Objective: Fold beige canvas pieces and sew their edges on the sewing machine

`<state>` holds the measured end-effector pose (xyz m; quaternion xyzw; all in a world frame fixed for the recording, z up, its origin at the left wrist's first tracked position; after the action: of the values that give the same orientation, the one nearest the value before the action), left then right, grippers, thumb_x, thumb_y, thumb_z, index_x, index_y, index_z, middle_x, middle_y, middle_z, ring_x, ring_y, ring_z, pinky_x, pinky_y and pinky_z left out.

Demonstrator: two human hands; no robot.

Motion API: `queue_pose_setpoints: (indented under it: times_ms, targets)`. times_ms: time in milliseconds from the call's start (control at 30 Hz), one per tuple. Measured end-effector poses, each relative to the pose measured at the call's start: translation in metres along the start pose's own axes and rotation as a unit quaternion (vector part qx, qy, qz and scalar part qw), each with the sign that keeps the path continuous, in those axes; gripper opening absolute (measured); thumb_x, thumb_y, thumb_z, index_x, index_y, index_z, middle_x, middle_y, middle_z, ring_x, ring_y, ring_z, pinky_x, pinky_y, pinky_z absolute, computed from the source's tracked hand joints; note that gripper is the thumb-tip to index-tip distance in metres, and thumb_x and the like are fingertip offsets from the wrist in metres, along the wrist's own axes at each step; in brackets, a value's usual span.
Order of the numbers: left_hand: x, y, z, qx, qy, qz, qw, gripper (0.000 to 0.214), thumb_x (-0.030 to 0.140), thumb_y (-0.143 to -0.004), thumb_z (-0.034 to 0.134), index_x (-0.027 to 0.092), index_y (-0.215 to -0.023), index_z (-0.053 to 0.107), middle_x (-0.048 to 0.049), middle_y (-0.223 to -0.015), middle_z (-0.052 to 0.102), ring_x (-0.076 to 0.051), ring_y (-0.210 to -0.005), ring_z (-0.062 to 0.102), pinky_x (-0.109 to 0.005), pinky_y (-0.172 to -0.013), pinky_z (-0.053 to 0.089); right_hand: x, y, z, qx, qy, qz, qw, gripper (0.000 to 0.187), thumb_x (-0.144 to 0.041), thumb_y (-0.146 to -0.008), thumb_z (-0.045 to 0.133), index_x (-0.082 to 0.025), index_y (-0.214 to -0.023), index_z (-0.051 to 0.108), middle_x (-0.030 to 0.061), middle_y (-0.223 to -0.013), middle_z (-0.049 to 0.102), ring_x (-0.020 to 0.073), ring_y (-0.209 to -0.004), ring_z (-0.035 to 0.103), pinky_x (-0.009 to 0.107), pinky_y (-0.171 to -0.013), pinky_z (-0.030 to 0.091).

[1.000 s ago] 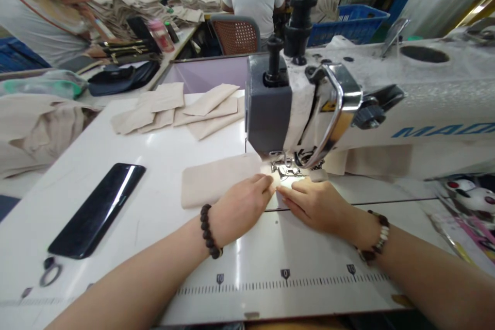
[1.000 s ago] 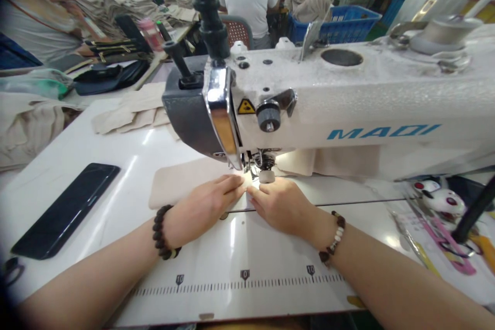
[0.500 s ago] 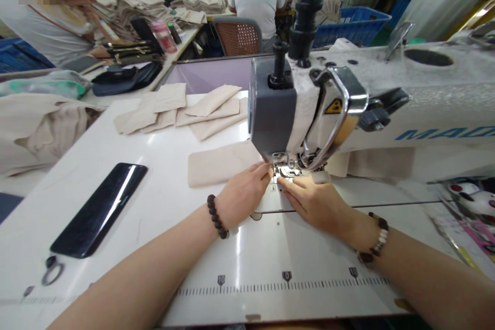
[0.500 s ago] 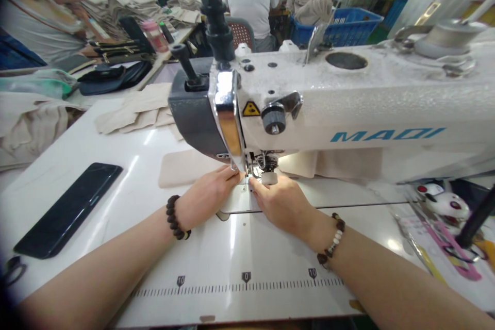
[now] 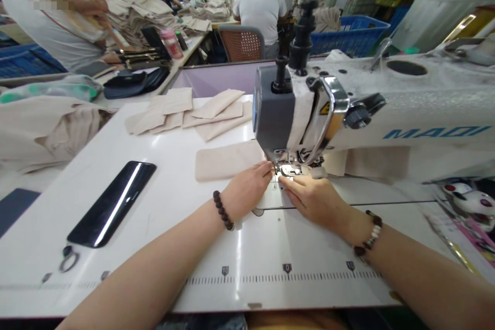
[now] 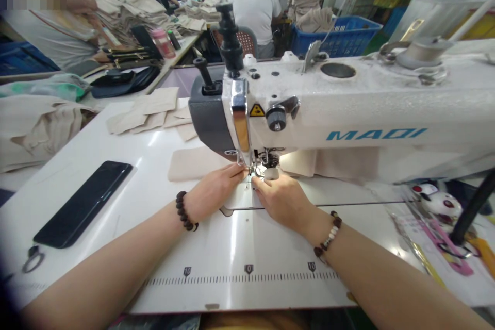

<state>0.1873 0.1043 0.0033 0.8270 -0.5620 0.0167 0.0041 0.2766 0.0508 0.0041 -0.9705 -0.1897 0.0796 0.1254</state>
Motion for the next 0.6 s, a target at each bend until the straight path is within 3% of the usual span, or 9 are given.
queue_pose_setpoints:
  times_ms: [100,267,367,500,600]
  targets:
    - [0.001,0.002,-0.002,-0.001,-0.005,-0.004,1.0,0.024,0.008,-0.088,0.04,0.005,-0.11,0.051,-0.0132,-0.111,0.056,-0.017,-0.11,0.05,-0.028,-0.102,0.034,0.002,0.001,0.003,-0.018,-0.005,0.009,1.0,0.027,-0.023,-0.09,0.037,-0.014,-0.102,0.06,0.0045,-0.073,0.063,0.0141,-0.062,0.053,0.027,-0.057,0.03]
    - [-0.011,0.003,0.001,-0.001,-0.007,-0.118,0.993,0.03,0.006,-0.089,0.033,0.006,-0.115,0.048,-0.0194,-0.12,0.051,-0.027,-0.117,0.046,-0.049,-0.098,0.034,0.002,0.001,0.003,-0.037,-0.016,0.011,0.999,0.026,-0.024,-0.09,0.038,-0.014,-0.104,0.059,0.0052,-0.078,0.063,0.0143,-0.067,0.054,0.027,-0.06,0.032]
    - [-0.025,0.006,-0.006,-0.002,0.007,-0.152,0.988,0.029,0.003,-0.086,0.034,0.007,-0.109,0.051,-0.02,-0.115,0.054,-0.027,-0.111,0.051,-0.046,-0.091,0.041,0.002,0.002,0.002,-0.035,-0.014,0.007,0.999,0.026,-0.023,-0.09,0.039,-0.014,-0.104,0.058,0.0051,-0.078,0.063,0.0143,-0.068,0.054,0.027,-0.062,0.032]
    - [-0.066,0.03,-0.048,0.01,0.05,-0.208,0.977,0.04,0.0,-0.077,0.036,0.008,-0.115,0.049,-0.0147,-0.095,0.064,-0.023,-0.086,0.063,-0.037,-0.077,0.049,0.001,0.003,-0.001,-0.031,-0.013,0.004,0.999,0.025,-0.022,-0.09,0.039,-0.015,-0.104,0.058,0.0042,-0.075,0.062,0.0148,-0.068,0.053,0.027,-0.062,0.033]
    - [-0.091,0.055,-0.089,0.066,0.117,-0.24,0.961,0.047,0.007,-0.077,0.035,0.012,-0.122,0.044,-0.0116,-0.101,0.063,-0.024,-0.09,0.062,-0.038,-0.078,0.049,0.0,0.004,-0.001,-0.027,-0.016,-0.001,1.0,0.025,-0.021,-0.09,0.039,-0.014,-0.104,0.058,0.0041,-0.076,0.061,0.0148,-0.068,0.053,0.027,-0.062,0.033]
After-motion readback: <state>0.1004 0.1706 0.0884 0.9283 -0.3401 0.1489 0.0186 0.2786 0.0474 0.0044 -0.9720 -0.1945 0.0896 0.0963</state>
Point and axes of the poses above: each hand's wrist, its own y-axis away from the middle knuckle, its own z-axis out of the palm, x = y × z, the point moved 6 cm from there along -y, towards the middle knuckle
